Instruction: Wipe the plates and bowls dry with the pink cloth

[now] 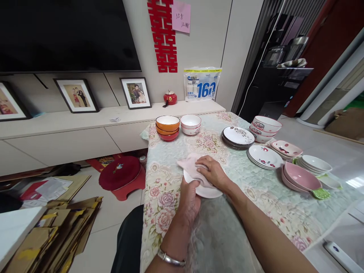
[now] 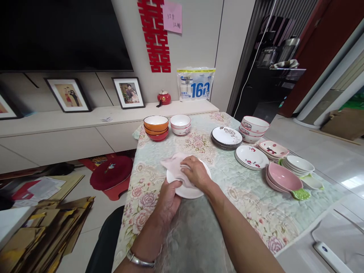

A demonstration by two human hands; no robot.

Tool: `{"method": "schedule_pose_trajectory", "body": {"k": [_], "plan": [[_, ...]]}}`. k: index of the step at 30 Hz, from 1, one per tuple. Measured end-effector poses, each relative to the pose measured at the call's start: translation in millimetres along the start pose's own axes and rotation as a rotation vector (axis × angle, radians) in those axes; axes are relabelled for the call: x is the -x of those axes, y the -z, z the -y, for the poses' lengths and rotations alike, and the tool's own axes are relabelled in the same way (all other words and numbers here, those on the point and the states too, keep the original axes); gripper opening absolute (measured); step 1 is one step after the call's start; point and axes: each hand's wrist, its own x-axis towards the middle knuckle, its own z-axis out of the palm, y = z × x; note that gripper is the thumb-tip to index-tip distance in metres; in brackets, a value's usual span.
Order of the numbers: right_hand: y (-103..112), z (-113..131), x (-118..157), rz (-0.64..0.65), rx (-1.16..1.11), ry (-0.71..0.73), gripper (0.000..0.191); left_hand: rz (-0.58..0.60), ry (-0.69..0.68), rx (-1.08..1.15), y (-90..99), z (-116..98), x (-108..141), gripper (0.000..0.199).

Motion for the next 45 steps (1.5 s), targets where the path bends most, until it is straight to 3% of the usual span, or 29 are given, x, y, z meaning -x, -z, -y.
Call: {"method": "schedule_pose_trajectory", "body": {"k": [3, 5, 10, 13, 18, 22, 25, 28, 31, 36, 39, 42, 45], "plan": [[8.0, -8.2, -0.5, -0.082, 0.293, -0.144, 0.022, -0.047, 0.032, -0.017, 0.7, -0.8, 1.7, 0.083], [9.4, -7.4, 1.1, -0.084, 0.371, -0.195, 0.023, -0.059, 0.034, -0.025, 1.0, -0.9, 2.0, 0.082], [-3.2, 5.6, 2.8, 0.03, 0.116, 0.019, 0.022, -0.016, 0.01, -0.027, -0.3, 0.6, 0.2, 0.076], [-9.6, 4.0, -3.1, 0.035, 0.006, 0.086, 0.022, -0.017, -0.009, -0.038, -1.6, 1.1, -0.2, 0.075], [-4.3, -10.5, -11.5, -0.054, 0.192, -0.03, 0.021, -0.02, 0.02, -0.035, -1.5, -0.2, 1.7, 0.084], [-2.4, -8.3, -8.1, -0.083, 0.338, -0.101, 0.021, -0.01, 0.025, -0.049, -0.9, 0.1, 2.0, 0.083], [-7.8, 2.2, -5.3, -0.022, 0.242, 0.009, 0.022, 0.01, -0.007, -0.045, -0.8, 1.1, 1.1, 0.072], [-11.3, 12.1, -3.8, 0.073, 0.075, 0.17, 0.022, -0.024, 0.006, -0.04, 0.5, 3.0, 0.0, 0.048], [-4.6, 15.8, -1.3, 0.154, -0.028, 0.209, 0.023, -0.079, 0.072, -0.045, 2.8, 4.9, -0.5, 0.031], [20.8, 3.8, 3.1, 0.265, -0.086, 0.082, 0.019, -0.036, 0.068, -0.044, 2.5, 3.2, 0.9, 0.057], [27.0, -7.7, 1.9, 0.141, 0.066, -0.055, 0.018, 0.001, 0.038, -0.06, 0.4, 1.1, 2.8, 0.074], [20.1, -10.9, -1.0, -0.011, 0.286, -0.147, 0.02, 0.004, 0.033, -0.066, -0.4, 1.4, 3.9, 0.081], [6.6, -2.4, -2.6, -0.007, 0.309, -0.043, 0.026, 0.022, 0.016, -0.063, 0.5, 3.3, 3.3, 0.082]]}}
